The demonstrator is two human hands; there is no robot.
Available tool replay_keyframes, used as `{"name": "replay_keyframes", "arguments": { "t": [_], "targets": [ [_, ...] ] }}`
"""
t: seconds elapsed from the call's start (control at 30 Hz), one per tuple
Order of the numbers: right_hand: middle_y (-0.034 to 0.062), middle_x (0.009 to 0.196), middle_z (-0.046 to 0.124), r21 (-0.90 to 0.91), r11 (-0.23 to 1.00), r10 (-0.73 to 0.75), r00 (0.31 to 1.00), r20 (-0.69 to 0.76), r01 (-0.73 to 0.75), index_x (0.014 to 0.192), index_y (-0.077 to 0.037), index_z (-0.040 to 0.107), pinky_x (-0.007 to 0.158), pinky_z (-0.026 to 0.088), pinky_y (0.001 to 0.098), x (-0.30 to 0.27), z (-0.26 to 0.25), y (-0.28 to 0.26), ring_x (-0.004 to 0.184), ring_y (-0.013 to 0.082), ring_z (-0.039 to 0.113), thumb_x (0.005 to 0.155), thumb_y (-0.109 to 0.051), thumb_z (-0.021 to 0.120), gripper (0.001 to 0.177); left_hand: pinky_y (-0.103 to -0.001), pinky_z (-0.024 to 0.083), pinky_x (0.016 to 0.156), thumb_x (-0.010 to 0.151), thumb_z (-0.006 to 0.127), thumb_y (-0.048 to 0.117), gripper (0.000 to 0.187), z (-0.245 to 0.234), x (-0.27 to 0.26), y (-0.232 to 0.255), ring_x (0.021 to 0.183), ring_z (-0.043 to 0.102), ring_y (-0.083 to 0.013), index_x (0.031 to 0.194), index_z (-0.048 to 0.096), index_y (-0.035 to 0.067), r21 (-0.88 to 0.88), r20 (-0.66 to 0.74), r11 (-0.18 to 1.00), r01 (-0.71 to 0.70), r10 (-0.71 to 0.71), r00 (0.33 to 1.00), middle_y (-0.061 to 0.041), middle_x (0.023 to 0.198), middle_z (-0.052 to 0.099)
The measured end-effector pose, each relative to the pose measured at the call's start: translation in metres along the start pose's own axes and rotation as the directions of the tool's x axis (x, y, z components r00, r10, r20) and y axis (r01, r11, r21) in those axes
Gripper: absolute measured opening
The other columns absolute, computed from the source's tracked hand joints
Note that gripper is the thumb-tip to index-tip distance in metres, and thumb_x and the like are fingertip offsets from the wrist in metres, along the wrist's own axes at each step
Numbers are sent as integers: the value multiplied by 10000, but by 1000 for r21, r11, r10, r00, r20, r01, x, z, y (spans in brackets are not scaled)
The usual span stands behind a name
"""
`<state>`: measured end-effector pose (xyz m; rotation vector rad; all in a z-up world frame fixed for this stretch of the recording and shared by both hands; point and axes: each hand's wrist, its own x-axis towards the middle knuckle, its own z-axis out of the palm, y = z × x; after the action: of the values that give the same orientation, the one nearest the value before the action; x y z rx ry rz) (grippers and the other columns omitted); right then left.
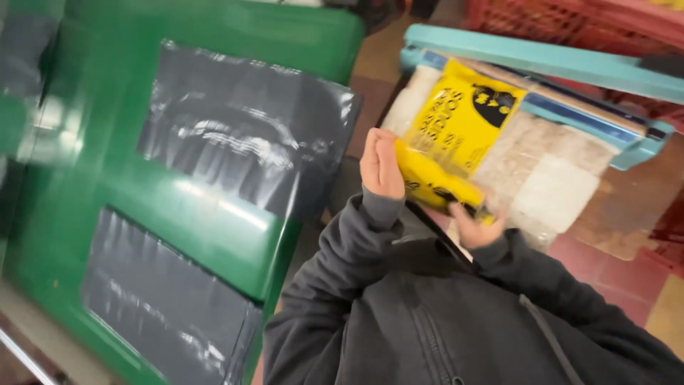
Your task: Folding black plastic bags and inserting them into yellow packaging sleeves before sealing them.
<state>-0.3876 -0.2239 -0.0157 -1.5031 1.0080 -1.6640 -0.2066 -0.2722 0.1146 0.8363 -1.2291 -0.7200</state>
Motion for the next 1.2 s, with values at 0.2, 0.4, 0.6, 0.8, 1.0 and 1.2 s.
{"name": "replay_keyframes", "arguments": {
  "t": [0.2,0.4,0.6,0.8,1.0,1.2],
  "targets": [
    [34,1256,683,316,920,293,941,-166,-231,1364,21,585,1018,514,303,27,-89,36,1130,147,639,1047,-55,651,333,-285,506,871,1002,642,243,375,61,22,-69,982,589,-95,1278,529,15,37,484,953,300,-280,829,-42,1119,635],
    [23,1231,689,432,860,409,874,-262,-273,1366,-13,585,944,528,268,52,-142,74,1066,114,653,1066,-133,616,325,-359,544,763,1031,638,343,345,108,33,-198,838,661,-236,1144,692,22,376,510,901,216,-396,763,-142,935,730],
    [23,1022,726,182,930,366,845,-389,-319,1074,27,711,832,499,234,75,-195,134,899,75,613,1120,-131,677,168,-481,543,682,986,587,432,341,148,49,-208,809,686,-408,1001,710,115,616,462,783,-87,-269,845,-159,858,728],
    [66,865,701,-295,907,101,836,-540,-300,1011,57,739,735,514,283,115,-211,129,777,102,613,1031,-71,803,145,-565,520,640,958,610,428,286,176,51,-258,696,675,-429,940,609,142,760,445,613,-217,-247,861,-146,731,704],
    [111,847,747,-472,829,-3,841,-542,-301,1020,57,751,740,568,311,135,-201,119,765,143,704,969,-36,787,112,-549,534,816,1024,596,440,347,170,51,-194,1015,662,-362,1213,574,150,814,511,483,-323,-332,793,-84,1068,704],
    [117,861,753,-487,819,-13,839,-545,-304,1029,55,747,737,573,315,134,-198,116,771,155,718,968,-19,799,109,-831,161,1110,813,669,665,913,144,42,-164,1542,164,-373,1516,427,135,784,610,325,-529,-251,751,-66,1601,346]
  ]
}}
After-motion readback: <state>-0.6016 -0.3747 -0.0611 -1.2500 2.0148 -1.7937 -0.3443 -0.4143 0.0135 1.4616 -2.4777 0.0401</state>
